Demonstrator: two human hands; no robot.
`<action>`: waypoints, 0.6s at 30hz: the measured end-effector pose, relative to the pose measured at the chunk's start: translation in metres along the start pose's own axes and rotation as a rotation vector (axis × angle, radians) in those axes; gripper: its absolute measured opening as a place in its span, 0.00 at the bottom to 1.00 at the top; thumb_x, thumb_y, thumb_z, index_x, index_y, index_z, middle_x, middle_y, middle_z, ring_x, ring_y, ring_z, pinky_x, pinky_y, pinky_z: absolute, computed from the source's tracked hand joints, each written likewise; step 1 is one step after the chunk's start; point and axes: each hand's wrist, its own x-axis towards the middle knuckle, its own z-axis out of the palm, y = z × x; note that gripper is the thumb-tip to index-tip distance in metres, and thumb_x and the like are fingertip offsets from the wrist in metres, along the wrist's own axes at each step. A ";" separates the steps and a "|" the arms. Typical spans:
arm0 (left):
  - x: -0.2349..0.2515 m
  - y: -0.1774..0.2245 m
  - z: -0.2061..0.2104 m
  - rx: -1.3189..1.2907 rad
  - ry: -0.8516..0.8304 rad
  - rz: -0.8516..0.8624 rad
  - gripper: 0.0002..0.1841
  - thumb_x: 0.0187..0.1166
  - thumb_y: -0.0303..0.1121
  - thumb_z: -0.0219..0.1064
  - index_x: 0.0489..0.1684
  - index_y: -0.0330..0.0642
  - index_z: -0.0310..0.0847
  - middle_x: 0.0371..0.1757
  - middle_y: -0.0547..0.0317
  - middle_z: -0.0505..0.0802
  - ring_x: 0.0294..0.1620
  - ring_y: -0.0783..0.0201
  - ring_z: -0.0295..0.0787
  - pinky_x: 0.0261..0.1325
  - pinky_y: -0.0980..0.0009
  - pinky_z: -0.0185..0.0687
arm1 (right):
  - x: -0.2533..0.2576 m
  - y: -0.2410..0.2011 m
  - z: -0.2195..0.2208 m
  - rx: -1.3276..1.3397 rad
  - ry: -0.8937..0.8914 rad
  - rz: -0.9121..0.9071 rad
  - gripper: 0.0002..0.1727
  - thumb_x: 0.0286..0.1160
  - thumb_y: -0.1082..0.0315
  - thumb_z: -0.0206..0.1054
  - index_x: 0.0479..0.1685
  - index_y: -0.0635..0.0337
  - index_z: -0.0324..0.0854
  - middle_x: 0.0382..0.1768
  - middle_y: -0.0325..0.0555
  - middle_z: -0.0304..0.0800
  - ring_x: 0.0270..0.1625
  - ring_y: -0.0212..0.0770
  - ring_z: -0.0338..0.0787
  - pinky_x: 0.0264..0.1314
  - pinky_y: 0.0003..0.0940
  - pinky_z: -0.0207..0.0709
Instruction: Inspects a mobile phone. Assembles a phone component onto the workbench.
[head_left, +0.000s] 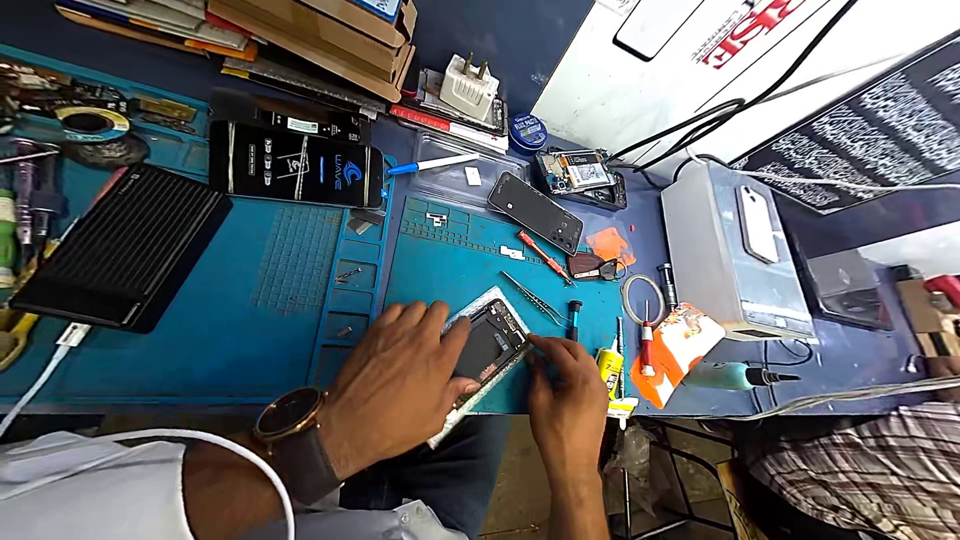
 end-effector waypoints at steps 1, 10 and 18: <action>-0.004 0.002 0.002 0.001 0.001 0.004 0.33 0.77 0.62 0.61 0.70 0.47 0.84 0.50 0.53 0.88 0.50 0.50 0.86 0.54 0.53 0.81 | 0.003 0.000 -0.002 0.005 -0.017 -0.006 0.12 0.73 0.70 0.70 0.51 0.46 0.95 0.49 0.38 0.93 0.50 0.42 0.90 0.47 0.43 0.84; -0.006 0.004 0.010 -0.032 0.058 0.204 0.29 0.84 0.55 0.56 0.74 0.45 0.81 0.74 0.55 0.84 0.76 0.47 0.77 0.81 0.48 0.67 | 0.029 -0.008 -0.002 0.153 -0.081 -0.250 0.11 0.72 0.58 0.75 0.49 0.45 0.96 0.50 0.33 0.92 0.54 0.36 0.86 0.54 0.38 0.80; 0.000 0.000 0.014 -0.085 0.092 0.197 0.26 0.86 0.54 0.53 0.68 0.48 0.85 0.66 0.61 0.89 0.72 0.53 0.80 0.81 0.53 0.68 | 0.040 -0.006 0.008 0.101 -0.092 -0.386 0.09 0.78 0.61 0.70 0.46 0.47 0.96 0.47 0.35 0.91 0.53 0.38 0.86 0.55 0.37 0.80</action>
